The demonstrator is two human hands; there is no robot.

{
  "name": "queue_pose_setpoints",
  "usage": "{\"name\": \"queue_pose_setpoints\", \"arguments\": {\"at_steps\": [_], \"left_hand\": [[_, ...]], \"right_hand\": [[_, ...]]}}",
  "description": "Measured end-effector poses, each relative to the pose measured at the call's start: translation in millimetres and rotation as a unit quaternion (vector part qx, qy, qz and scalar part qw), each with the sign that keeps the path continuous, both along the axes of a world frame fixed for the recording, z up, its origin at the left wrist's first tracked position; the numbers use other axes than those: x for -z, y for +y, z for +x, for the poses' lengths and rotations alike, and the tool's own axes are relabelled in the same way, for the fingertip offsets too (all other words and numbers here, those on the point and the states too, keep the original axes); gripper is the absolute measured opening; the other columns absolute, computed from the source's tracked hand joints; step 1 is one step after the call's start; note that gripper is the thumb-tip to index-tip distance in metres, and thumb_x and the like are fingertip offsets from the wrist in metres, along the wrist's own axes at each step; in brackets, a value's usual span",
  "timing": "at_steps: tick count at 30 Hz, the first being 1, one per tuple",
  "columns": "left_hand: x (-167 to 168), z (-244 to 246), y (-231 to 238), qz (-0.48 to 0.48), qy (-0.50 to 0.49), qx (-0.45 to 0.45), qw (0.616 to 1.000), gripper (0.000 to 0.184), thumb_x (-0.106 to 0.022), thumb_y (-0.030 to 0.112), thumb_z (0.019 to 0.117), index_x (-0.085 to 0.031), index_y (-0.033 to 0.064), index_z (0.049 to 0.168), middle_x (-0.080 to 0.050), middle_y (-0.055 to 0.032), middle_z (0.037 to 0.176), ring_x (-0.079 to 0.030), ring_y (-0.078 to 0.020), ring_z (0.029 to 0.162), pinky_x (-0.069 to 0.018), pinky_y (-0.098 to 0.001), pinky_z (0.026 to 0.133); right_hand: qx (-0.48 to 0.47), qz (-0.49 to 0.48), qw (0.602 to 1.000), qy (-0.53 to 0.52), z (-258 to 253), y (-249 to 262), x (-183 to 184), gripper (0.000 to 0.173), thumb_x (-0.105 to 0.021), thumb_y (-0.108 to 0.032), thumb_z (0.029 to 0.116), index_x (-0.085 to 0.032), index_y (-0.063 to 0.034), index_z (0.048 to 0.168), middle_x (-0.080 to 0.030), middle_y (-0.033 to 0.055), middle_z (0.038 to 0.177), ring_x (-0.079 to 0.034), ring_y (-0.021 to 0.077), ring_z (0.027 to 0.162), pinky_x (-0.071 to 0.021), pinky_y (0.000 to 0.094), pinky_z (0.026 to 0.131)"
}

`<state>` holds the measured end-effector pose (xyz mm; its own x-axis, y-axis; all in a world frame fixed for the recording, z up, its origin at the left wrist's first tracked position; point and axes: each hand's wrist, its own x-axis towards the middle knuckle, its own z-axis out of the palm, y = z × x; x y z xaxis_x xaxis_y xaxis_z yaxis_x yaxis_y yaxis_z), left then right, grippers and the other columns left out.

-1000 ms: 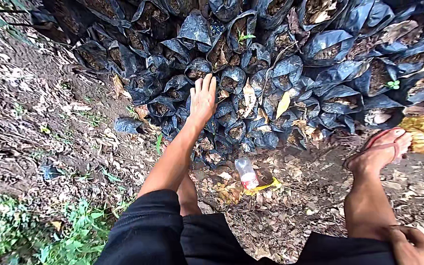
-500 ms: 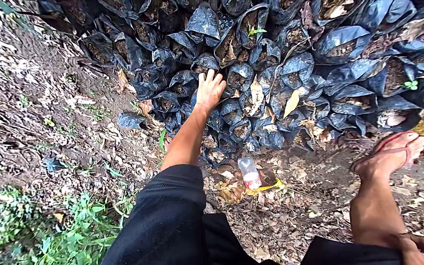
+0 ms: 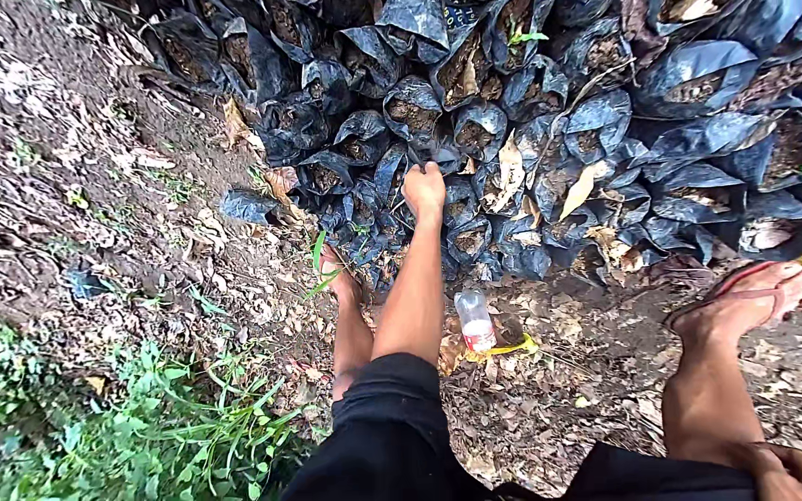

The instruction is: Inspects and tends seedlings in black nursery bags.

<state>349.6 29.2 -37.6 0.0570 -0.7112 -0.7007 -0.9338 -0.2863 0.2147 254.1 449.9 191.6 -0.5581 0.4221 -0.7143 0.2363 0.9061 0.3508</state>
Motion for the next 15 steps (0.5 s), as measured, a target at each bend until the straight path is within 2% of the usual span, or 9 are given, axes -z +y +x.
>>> {"name": "queue_pose_setpoints", "arguments": {"at_steps": [2, 3, 4, 5, 7, 9, 12, 14, 15], "left_hand": [[1, 18, 8, -0.016, 0.017, -0.032, 0.999, 0.038, -0.047, 0.033, 0.1056, -0.070, 0.0035, 0.099, -0.069, -0.0182, 0.097, -0.067, -0.0336, 0.096, -0.0515, -0.0578, 0.084], [2, 32, 13, -0.031, 0.049, -0.042, 0.997, 0.038, -0.048, 0.034, 0.1059, -0.069, 0.0037, 0.096, -0.066, -0.0147, 0.087, -0.064, -0.0291, 0.083, -0.0509, -0.0526, 0.076], [-2, 45, 17, -0.046, 0.080, -0.052, 0.994, 0.037, -0.051, 0.035, 0.1062, -0.069, 0.0037, 0.099, -0.065, -0.0120, 0.084, -0.063, -0.0250, 0.077, -0.0514, -0.0479, 0.073], [-11, 56, 16, -0.065, 0.098, -0.063, 0.991, 0.035, -0.053, 0.033, 0.1058, -0.070, 0.0023, 0.107, -0.068, -0.0131, 0.090, -0.065, -0.0248, 0.082, -0.0536, -0.0476, 0.077], [-27, 71, 8, -0.122, 0.082, -0.100, 0.984, 0.033, -0.056, 0.032, 0.1049, -0.068, 0.0040, 0.118, -0.071, -0.0131, 0.100, -0.068, -0.0251, 0.094, -0.0539, -0.0481, 0.087], [-29, 79, -9, -0.141, 0.032, -0.133, 0.980, 0.040, -0.056, 0.039, 0.1038, -0.067, 0.0059, 0.123, -0.071, -0.0145, 0.110, -0.066, -0.0277, 0.106, -0.0513, -0.0502, 0.094], [-22, 67, -39, -0.051, -0.030, -0.112, 0.992, 0.080, -0.055, 0.065, 0.0961, -0.051, 0.0012, 0.144, -0.051, -0.0284, 0.144, -0.050, -0.0411, 0.135, -0.0439, -0.0592, 0.108], [-16, 45, -53, 0.012, -0.068, -0.116, 0.991, 0.096, -0.054, 0.077, 0.0896, -0.043, 0.0023, 0.150, -0.037, -0.0313, 0.154, -0.043, -0.0458, 0.140, -0.0476, -0.0631, 0.103], [-10, 36, -57, 0.030, -0.083, -0.117, 0.989, 0.092, -0.054, 0.076, 0.0898, -0.048, 0.0033, 0.147, -0.035, -0.0304, 0.155, -0.041, -0.0469, 0.141, -0.0474, -0.0654, 0.102]], "right_hand": [[0.039, 0.036, 0.999, 0.012, -8, -21, -3, 0.009, -0.066, 0.001, 0.0862, -0.068, 0.0099, 0.088, -0.069, 0.0264, 0.093, -0.066, 0.0340, 0.086, -0.0533, 0.0435, 0.081], [0.059, 0.051, 0.997, 0.006, -13, -36, -7, 0.006, -0.065, 0.007, 0.0849, -0.066, 0.0126, 0.087, -0.067, 0.0283, 0.092, -0.064, 0.0344, 0.086, -0.0524, 0.0408, 0.081], [0.065, 0.051, 0.997, -0.003, -15, -46, -12, 0.007, -0.065, 0.007, 0.0864, -0.066, 0.0131, 0.089, -0.067, 0.0290, 0.094, -0.064, 0.0351, 0.087, -0.0521, 0.0415, 0.083], [0.056, 0.037, 0.998, -0.016, -13, -43, -14, 0.013, -0.066, -0.001, 0.0904, -0.068, 0.0111, 0.095, -0.068, 0.0280, 0.100, -0.065, 0.0353, 0.092, -0.0517, 0.0452, 0.087], [0.004, 0.003, 1.000, -0.013, -3, -13, -5, 0.024, -0.068, -0.021, 0.0932, -0.071, 0.0020, 0.099, -0.071, 0.0210, 0.101, -0.068, 0.0323, 0.092, -0.0524, 0.0517, 0.083], [0.001, -0.003, 1.000, -0.010, 0, -3, 0, 0.026, -0.067, -0.024, 0.0933, -0.072, 0.0007, 0.102, -0.071, 0.0207, 0.103, -0.068, 0.0329, 0.093, -0.0520, 0.0538, 0.084], [0.007, 0.003, 1.000, -0.012, 1, -6, -1, 0.027, -0.068, -0.023, 0.0937, -0.071, 0.0018, 0.103, -0.070, 0.0218, 0.105, -0.068, 0.0333, 0.094, -0.0519, 0.0535, 0.085], [0.006, 0.007, 1.000, -0.009, 2, -7, -1, 0.025, -0.068, -0.022, 0.0939, -0.071, 0.0019, 0.101, -0.071, 0.0215, 0.104, -0.068, 0.0332, 0.094, -0.0520, 0.0530, 0.085], [0.007, 0.010, 1.000, -0.008, 3, -6, -1, 0.025, -0.068, -0.022, 0.0939, -0.071, 0.0019, 0.101, -0.071, 0.0216, 0.104, -0.068, 0.0337, 0.094, -0.0521, 0.0534, 0.085]]}}
